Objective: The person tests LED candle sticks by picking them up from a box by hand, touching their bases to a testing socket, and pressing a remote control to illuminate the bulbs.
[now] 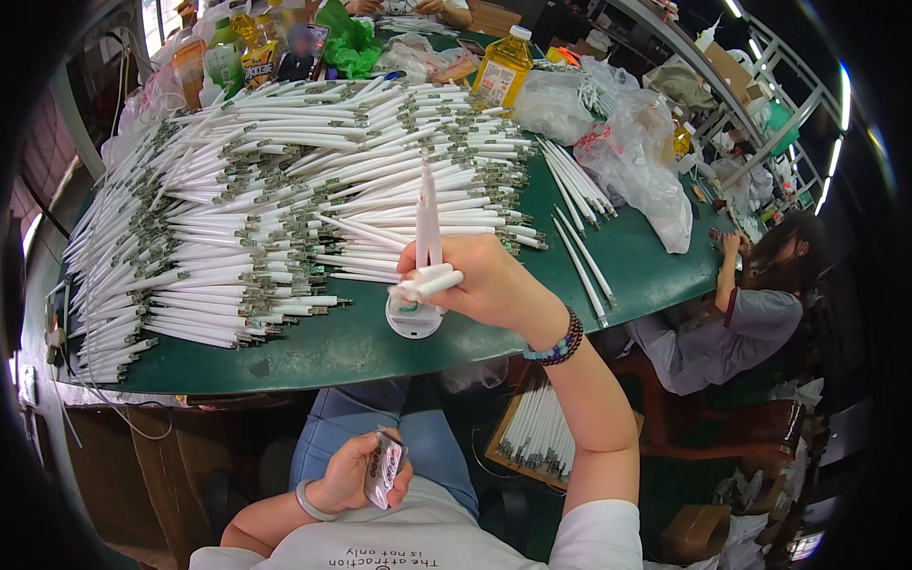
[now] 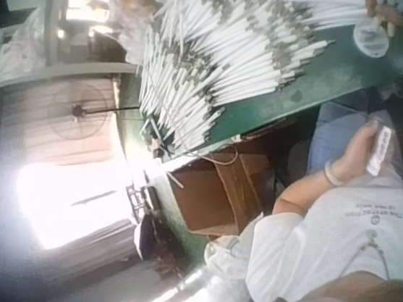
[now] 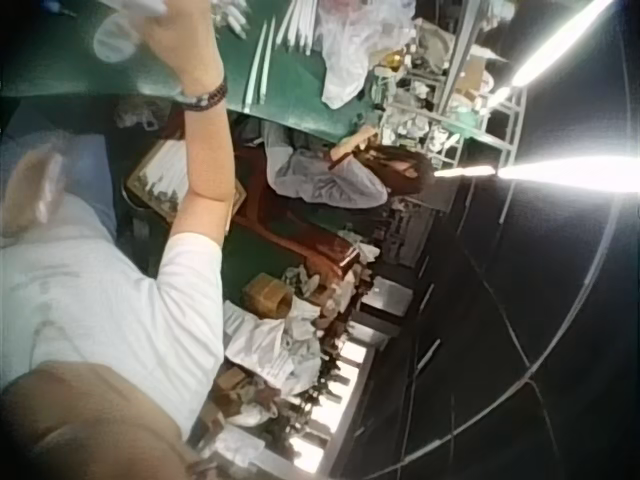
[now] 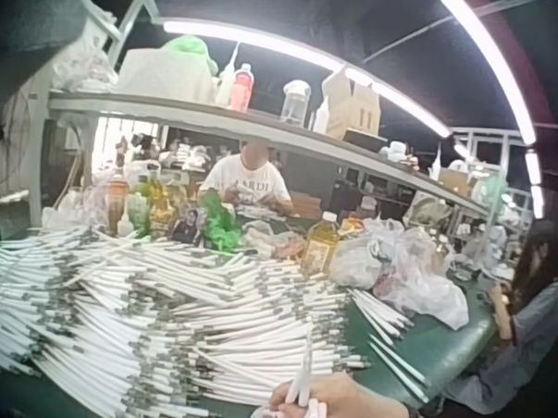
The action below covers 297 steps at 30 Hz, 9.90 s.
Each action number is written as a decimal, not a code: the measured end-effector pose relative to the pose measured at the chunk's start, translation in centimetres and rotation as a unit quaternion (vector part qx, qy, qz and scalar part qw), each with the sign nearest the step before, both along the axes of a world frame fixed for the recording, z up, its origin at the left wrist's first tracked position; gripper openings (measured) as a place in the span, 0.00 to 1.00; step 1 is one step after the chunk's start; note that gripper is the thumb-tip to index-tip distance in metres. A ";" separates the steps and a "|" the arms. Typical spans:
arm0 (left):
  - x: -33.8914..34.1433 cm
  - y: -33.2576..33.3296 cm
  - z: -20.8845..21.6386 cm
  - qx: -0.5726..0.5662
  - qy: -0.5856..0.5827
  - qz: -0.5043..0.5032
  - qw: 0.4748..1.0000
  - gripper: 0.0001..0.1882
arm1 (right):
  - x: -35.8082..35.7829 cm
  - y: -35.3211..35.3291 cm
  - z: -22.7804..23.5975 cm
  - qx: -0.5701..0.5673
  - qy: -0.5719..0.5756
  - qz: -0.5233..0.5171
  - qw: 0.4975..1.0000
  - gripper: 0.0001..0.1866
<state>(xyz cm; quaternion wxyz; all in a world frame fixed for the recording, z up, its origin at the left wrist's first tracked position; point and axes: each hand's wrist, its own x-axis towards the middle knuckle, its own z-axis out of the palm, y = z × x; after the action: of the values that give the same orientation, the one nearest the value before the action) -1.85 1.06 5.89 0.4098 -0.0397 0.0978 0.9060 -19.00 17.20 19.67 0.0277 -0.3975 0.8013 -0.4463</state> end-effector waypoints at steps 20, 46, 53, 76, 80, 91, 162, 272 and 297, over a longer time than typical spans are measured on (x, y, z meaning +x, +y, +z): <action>-0.6 0.1 -0.9 0.016 0.015 -0.010 1.000 0.13 | -1.3 1.5 1.1 -0.132 0.158 -0.150 0.967 0.06; -0.3 0.0 0.0 -0.068 0.018 0.001 0.998 0.05 | -0.2 -0.4 -0.7 0.147 0.081 0.004 0.986 0.15; -0.1 -0.1 0.1 -0.064 0.021 -0.004 0.998 0.04 | 0.0 -0.3 -1.0 0.135 0.088 -0.016 0.987 0.12; 0.0 0.5 -0.6 0.006 0.002 0.003 1.000 0.14 | -9.2 0.4 -1.3 0.368 0.462 -0.105 0.800 0.18; -0.3 0.3 -0.8 0.000 0.000 0.017 1.000 0.14 | -7.2 0.8 0.1 0.259 0.472 -0.121 0.834 0.11; -0.4 0.7 -1.7 -0.023 0.029 -0.012 0.999 0.17 | 0.7 2.0 -0.9 -0.106 0.044 -0.088 0.990 0.06; -0.6 0.3 -1.2 -0.007 -0.002 0.004 1.000 0.15 | 1.4 1.7 -2.0 -0.060 -0.032 -0.168 0.983 0.10; -0.2 0.0 0.3 -0.050 0.003 0.004 0.999 0.10 | 1.8 -1.2 -1.4 0.132 0.074 -0.116 0.982 0.06; -7.5 -7.3 3.2 -0.207 0.239 0.135 0.939 0.10 | -12.1 -2.3 2.4 0.399 0.393 -0.090 0.823 0.14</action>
<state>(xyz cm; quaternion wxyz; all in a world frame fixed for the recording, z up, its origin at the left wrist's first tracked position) -9.31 -6.26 9.13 0.2305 0.0812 0.3717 0.8956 -31.05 14.89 22.02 -0.1739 -0.4197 0.8845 0.1065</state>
